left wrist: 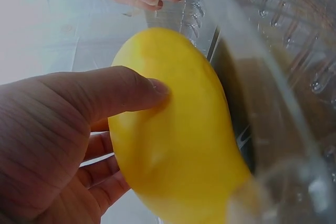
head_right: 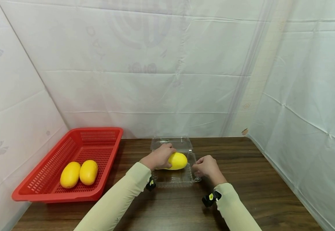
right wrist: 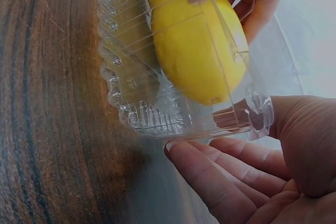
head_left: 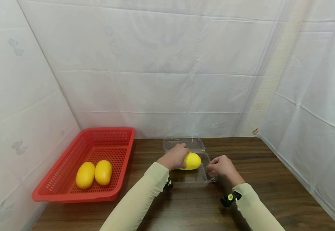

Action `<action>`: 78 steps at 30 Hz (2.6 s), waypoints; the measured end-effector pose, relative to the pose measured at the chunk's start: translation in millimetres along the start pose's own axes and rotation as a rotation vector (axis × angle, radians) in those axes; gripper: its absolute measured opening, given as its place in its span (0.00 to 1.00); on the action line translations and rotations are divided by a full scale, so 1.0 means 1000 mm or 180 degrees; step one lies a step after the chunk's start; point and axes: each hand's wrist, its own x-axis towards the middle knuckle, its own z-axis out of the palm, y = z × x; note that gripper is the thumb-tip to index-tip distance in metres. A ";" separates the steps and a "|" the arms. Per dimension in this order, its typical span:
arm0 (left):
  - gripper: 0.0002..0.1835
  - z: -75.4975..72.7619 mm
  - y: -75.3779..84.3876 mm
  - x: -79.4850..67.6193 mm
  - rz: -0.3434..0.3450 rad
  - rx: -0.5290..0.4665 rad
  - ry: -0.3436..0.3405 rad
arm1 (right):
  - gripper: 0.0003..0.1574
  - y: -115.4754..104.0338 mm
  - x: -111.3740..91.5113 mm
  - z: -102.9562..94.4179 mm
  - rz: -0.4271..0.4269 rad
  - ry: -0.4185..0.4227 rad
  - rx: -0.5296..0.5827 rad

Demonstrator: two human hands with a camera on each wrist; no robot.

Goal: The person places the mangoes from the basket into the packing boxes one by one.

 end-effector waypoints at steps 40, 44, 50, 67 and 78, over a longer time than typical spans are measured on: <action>0.25 -0.042 -0.027 -0.034 -0.0082 0.0339 0.0062 | 0.07 0.001 -0.002 0.001 0.0011 0.0025 0.0000; 0.25 -0.047 -0.028 -0.038 -0.0112 0.0306 0.0111 | 0.07 0.003 -0.001 0.001 0.0010 0.0032 0.0007; 0.26 -0.053 -0.030 -0.047 -0.0129 0.0322 0.0169 | 0.07 0.004 0.000 0.002 0.0010 0.0025 -0.0018; 0.21 -0.071 -0.044 -0.079 -0.0303 0.0124 0.0500 | 0.07 0.006 -0.001 0.003 0.0026 0.0026 0.0046; 0.27 -0.084 -0.053 -0.103 -0.0798 -0.0060 0.0600 | 0.07 0.007 -0.002 0.003 0.0016 0.0003 0.0091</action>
